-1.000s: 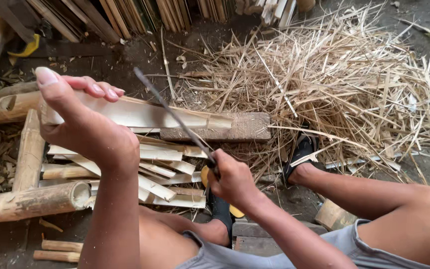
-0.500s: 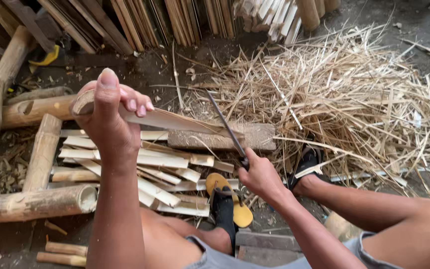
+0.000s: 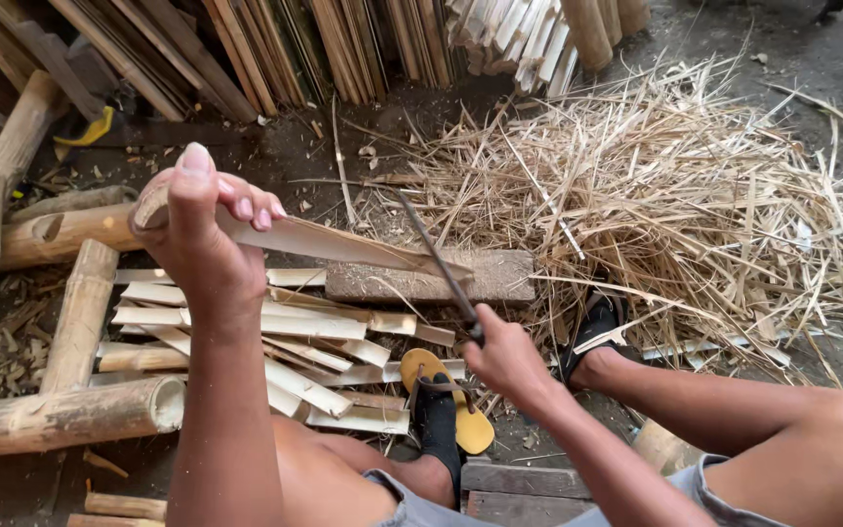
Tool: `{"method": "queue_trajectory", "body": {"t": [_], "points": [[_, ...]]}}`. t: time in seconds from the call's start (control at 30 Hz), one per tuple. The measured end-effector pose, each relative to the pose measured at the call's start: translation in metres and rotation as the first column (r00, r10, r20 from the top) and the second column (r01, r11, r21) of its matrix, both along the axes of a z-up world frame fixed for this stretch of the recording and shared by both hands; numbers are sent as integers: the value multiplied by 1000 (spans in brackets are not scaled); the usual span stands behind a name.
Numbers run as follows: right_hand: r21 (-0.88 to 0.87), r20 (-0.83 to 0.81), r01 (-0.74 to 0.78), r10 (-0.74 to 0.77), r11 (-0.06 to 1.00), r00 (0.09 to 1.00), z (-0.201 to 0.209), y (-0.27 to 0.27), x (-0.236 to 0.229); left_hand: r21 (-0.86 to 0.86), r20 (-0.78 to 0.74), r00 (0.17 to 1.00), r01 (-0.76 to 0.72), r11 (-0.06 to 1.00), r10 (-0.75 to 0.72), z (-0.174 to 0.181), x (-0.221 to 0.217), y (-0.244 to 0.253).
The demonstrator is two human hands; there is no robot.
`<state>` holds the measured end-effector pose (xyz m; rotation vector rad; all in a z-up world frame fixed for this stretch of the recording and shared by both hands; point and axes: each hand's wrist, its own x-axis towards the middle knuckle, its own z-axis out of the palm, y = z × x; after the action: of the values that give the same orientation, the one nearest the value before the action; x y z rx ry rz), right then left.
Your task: The person uses a knife to shave thin strips from a piece of bamboo, repeatedly scraping the surface to create fine shavings. The person holds the bamboo in one hand and the knife in the other, working over a wooden support block.
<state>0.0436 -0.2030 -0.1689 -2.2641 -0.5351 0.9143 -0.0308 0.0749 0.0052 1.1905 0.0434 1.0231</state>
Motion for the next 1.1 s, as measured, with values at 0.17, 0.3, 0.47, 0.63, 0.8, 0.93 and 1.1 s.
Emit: {"method": "queue_trajectory", "body": {"t": [0.17, 0.3, 0.47, 0.63, 0.8, 0.93, 1.1], "points": [[343, 414, -114, -41, 932, 909, -35, 4, -31, -52, -68, 989, -133, 990, 129, -12, -5, 2], [-236, 94, 73, -52, 969, 994, -93, 1, 21, -133, -28, 975, -221, 966, 219, -6, -10, 18], [-179, 301, 40, 16, 983, 954, -158, -21, 44, -52, -40, 944, -330, 942, 328, -7, 3, 24], [-157, 111, 89, -72, 984, 991, -185, -36, 6, -64, -16, 914, -406, 912, 406, -1, 4, -10], [-228, 183, 154, -113, 961, 977, -128, -31, 30, 7, 77, 989, -127, 992, 126, 4, 3, -38], [60, 147, 95, -103, 994, 984, -39, -30, 0, 363, -106, 989, -60, 930, 105, -10, 2, -44], [401, 173, -11, -64, 916, 983, 68, -14, -35, 415, -130, 991, 87, 906, -36, -22, -4, -43]]}}
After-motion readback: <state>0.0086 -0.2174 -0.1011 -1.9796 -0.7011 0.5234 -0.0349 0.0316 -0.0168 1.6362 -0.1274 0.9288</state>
